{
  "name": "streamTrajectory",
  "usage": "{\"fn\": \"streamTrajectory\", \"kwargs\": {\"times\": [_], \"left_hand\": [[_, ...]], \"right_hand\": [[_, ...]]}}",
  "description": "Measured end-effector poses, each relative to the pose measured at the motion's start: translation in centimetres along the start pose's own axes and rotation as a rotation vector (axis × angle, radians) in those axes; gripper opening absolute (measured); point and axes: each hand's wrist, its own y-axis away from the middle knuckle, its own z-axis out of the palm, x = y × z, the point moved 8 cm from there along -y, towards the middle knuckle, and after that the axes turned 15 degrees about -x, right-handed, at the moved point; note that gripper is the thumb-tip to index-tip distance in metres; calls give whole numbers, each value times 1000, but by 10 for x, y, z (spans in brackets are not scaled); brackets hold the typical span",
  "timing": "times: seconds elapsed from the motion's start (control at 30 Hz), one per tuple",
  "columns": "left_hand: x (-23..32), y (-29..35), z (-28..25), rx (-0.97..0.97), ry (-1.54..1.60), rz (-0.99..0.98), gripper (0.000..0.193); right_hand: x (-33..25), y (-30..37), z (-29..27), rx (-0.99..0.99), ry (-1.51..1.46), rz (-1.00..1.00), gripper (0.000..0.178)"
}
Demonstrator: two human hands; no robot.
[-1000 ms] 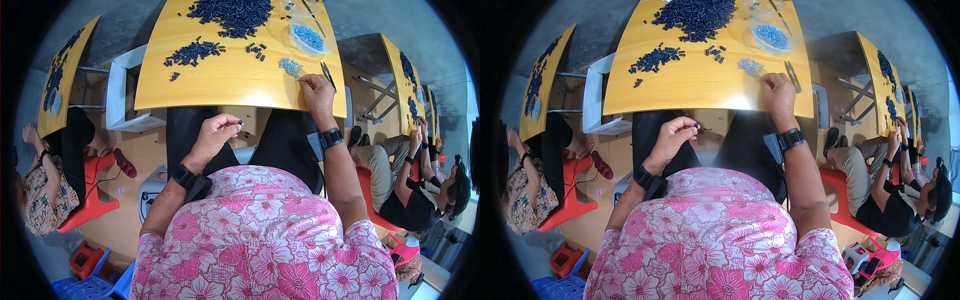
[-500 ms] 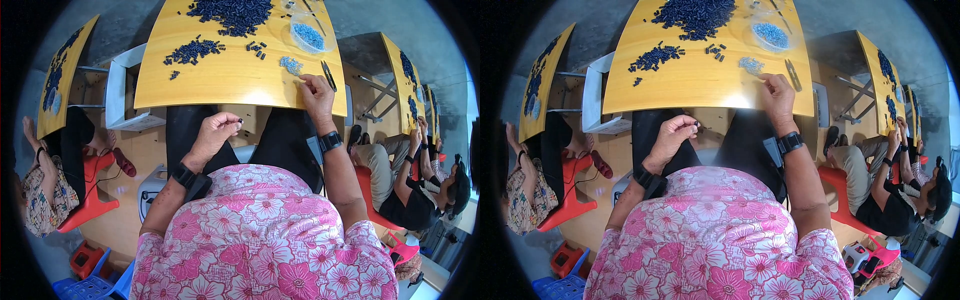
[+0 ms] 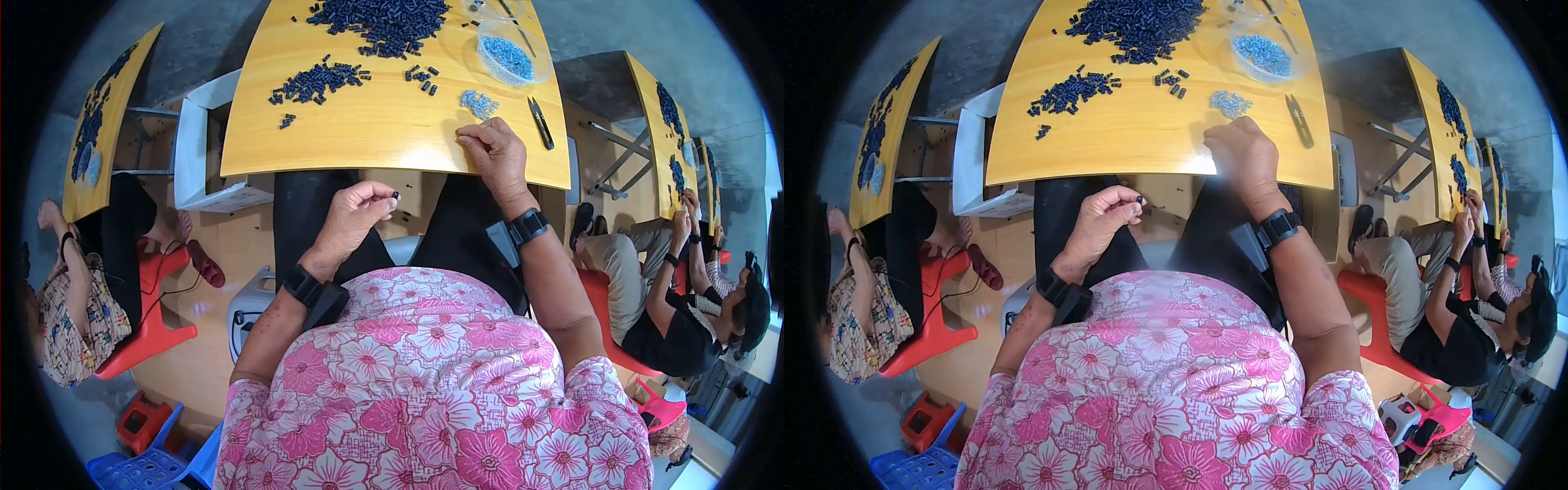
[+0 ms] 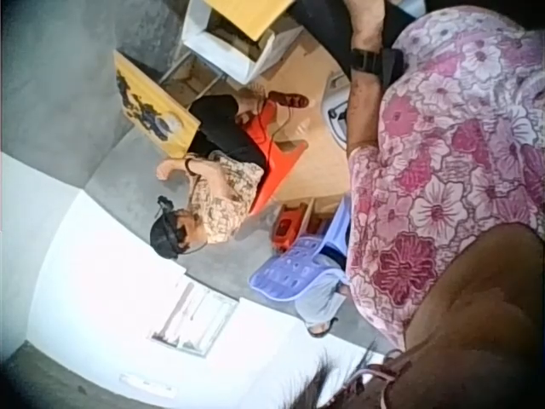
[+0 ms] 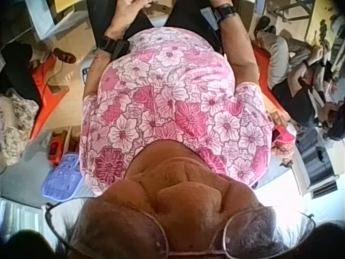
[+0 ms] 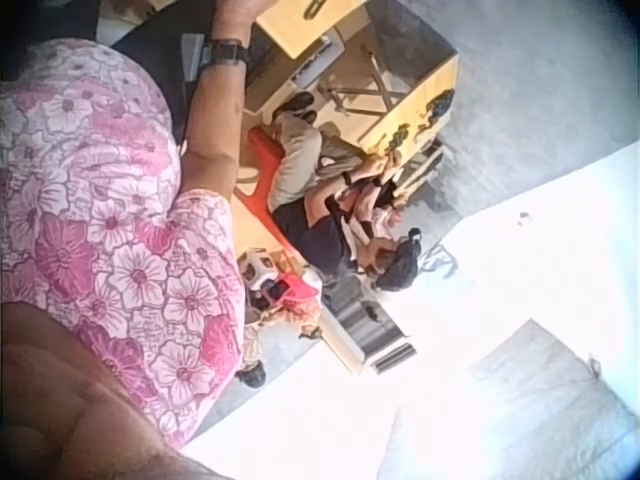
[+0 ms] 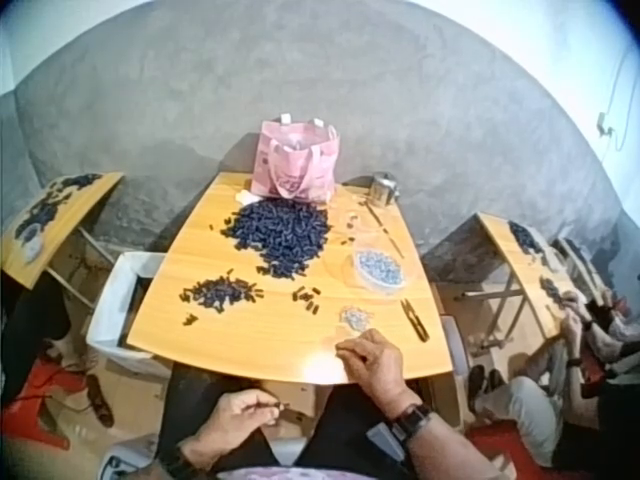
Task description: Assembling or sorting small blue and white plastic electronic parts by hand at a workbench.
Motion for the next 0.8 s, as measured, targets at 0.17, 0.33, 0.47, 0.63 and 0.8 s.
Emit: {"fn": "streamTrajectory", "kwargs": {"times": [0.17, 0.33, 0.47, 0.63, 0.8], "left_hand": [[-2, -1, 0, -4, 16, 0, 15], [-2, -1, -1, -12, 10, 12, 14], [0, 0, 0, 9, 6, -12, 15], [0, 0, 1, 1, -21, -19, 14], [1, -1, 2, -3, -22, -12, 14]], "right_hand": [[4, -1, 0, -17, 4, -39, 9], [14, 2, 2, -24, -67, -1, 8], [13, 4, 5, -28, -45, 34, 6], [4, 8, 6, -38, 93, 47, 6], [0, 12, 5, -14, 118, -31, 10]]}}
